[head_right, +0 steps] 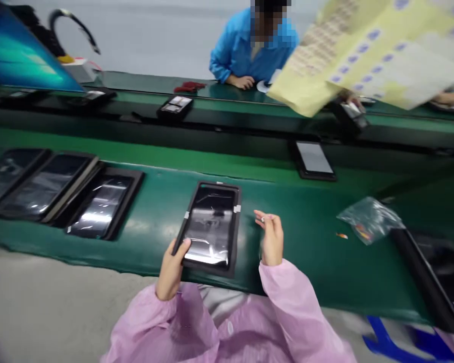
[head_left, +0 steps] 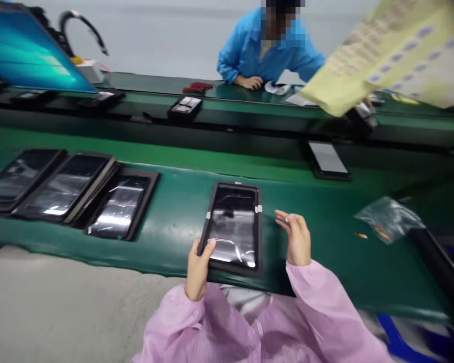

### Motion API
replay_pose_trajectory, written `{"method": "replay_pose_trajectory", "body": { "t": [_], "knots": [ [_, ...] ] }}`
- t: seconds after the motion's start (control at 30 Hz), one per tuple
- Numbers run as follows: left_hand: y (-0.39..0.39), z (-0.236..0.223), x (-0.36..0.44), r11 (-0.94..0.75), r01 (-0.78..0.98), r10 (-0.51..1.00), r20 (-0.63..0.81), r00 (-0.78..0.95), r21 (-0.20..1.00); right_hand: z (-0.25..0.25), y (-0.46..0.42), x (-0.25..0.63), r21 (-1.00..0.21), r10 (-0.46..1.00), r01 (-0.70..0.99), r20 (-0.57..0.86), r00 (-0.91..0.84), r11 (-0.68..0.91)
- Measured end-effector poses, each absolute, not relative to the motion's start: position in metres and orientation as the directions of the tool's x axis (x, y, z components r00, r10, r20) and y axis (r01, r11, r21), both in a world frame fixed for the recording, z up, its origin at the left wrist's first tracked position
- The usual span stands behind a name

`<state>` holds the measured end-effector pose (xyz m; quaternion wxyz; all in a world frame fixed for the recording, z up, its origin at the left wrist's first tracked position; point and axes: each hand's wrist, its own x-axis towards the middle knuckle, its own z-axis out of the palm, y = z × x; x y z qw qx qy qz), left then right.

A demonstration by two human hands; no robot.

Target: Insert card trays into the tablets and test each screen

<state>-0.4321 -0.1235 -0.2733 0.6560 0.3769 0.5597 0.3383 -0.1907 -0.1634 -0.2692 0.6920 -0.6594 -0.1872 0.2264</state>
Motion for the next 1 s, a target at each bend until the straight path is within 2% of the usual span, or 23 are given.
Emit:
{"method": "replay_pose_trajectory", "body": {
  "t": [0.07,0.13,0.2,0.3,0.4,0.47,0.5,0.57,0.63,0.7,0.77,0.83,0.93,1.0],
  "knots": [
    [-0.142,-0.278,-0.41,0.513,0.108,0.799,-0.52,0.301,0.851,-0.279,-0.196,-0.187,-1.0,0.527,-0.015,-0.016,0.85,-0.005],
    [-0.157,-0.275,-0.402,0.444,0.285,0.721,-0.528,0.449,0.849,-0.29,-0.214,-0.185,-0.998,0.501,0.04,0.013,0.865,-0.043],
    [-0.163,-0.264,-0.403,0.22,0.521,0.671,-0.516,0.533,0.825,-0.297,-0.223,-0.18,-0.992,0.491,0.095,0.043,0.87,-0.082],
    [-0.155,-0.245,-0.399,-0.174,0.749,0.735,-0.422,0.531,0.639,-0.301,-0.23,-0.17,-0.974,0.527,0.183,0.088,0.846,-0.132],
    [-0.13,-0.238,-0.362,-0.49,0.666,0.784,-0.05,0.619,0.562,-0.3,-0.234,-0.167,-0.948,0.574,0.278,0.142,0.806,-0.155],
    [-0.107,-0.243,-0.325,-0.708,0.534,0.666,0.185,0.722,0.463,-0.299,-0.236,-0.17,-0.936,0.601,0.317,0.167,0.781,-0.153],
    [-0.096,-0.247,-0.307,-0.78,0.494,0.598,0.227,0.768,0.384,-0.299,-0.238,-0.173,-0.932,0.615,0.33,0.174,0.769,-0.149],
    [-0.078,-0.257,-0.277,-0.859,0.454,0.501,0.211,0.839,0.234,-0.301,-0.242,-0.18,-0.928,0.646,0.347,0.184,0.74,-0.133],
    [-0.068,-0.265,-0.26,-0.878,0.462,0.478,0.172,0.861,0.129,-0.304,-0.246,-0.185,-0.931,0.675,0.348,0.185,0.714,-0.114],
    [-0.061,-0.27,-0.255,-0.87,0.487,0.492,0.159,0.856,0.075,-0.307,-0.249,-0.187,-0.937,0.686,0.337,0.183,0.704,-0.096],
    [-0.054,-0.269,-0.255,-0.865,0.496,0.502,0.142,0.853,0.075,-0.309,-0.25,-0.186,-0.944,0.675,0.319,0.182,0.715,-0.083],
    [-0.046,-0.261,-0.256,-0.863,0.484,0.499,0.096,0.861,0.146,-0.309,-0.251,-0.183,-0.956,0.659,0.284,0.167,0.734,-0.074],
    [-0.036,-0.239,-0.256,-0.816,0.456,0.502,0.045,0.863,0.354,-0.304,-0.253,-0.176,-0.979,0.62,0.201,0.134,0.773,-0.039],
    [-0.037,-0.222,-0.257,-0.731,0.432,0.53,0.04,0.847,0.528,-0.296,-0.252,-0.173,-0.987,0.603,0.156,0.154,0.783,0.049]
  ]
}}
